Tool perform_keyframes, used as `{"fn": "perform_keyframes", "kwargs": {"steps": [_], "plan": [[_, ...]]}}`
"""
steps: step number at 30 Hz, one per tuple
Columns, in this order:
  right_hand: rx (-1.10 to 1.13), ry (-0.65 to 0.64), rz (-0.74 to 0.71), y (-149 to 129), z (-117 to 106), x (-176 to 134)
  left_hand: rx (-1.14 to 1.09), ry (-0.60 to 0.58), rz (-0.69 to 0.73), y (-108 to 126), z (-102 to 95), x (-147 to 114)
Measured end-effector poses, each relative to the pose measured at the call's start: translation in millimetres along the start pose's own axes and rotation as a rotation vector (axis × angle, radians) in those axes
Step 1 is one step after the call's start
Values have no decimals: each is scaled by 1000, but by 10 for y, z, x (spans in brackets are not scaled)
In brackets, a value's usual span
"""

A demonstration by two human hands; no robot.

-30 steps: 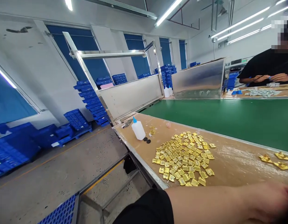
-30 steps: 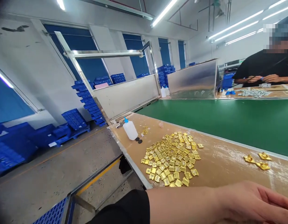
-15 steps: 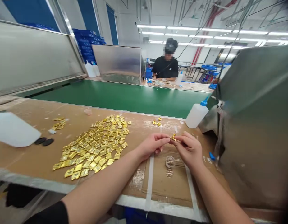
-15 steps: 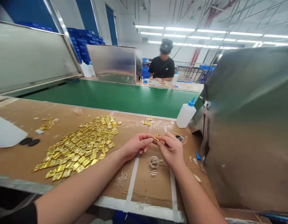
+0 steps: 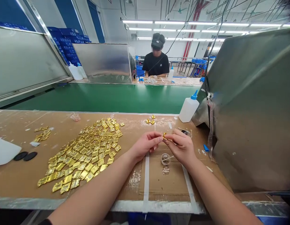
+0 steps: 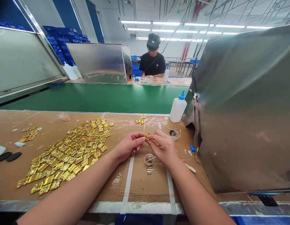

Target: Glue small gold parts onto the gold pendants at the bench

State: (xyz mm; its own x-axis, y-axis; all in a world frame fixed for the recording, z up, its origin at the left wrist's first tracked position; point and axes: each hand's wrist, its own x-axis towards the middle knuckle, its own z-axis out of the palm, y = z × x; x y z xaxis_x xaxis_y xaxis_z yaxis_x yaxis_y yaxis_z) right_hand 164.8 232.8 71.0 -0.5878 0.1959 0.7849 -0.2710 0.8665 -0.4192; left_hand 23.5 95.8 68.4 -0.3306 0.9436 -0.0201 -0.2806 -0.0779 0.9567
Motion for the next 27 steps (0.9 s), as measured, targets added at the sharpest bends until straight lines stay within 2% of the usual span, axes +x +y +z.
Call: {"fn": "perform_keyframes", "kwargs": {"steps": [7,15,17,20,23,25,27], "plan": [[-78,16,-12,-4,10,12,-57,-7,30,18,-29,-6],[-14,87,6,-71,-31,63,-132,7,51,56,-17,-30],[15,81,20,-73,-29,66,-106,24,96,43,-25,-31],[68,102,91,-65,-16,67,127,144,311,68,-30,-71],[168,181,245,-48,-12,78,604,259,693,153,-26,-163],[277,200,341,-35,-20,87,879,259,948,206,-25,-225],[396,164,402,-22,-31,89,1048,241,1122,237,-22,-265]]}}
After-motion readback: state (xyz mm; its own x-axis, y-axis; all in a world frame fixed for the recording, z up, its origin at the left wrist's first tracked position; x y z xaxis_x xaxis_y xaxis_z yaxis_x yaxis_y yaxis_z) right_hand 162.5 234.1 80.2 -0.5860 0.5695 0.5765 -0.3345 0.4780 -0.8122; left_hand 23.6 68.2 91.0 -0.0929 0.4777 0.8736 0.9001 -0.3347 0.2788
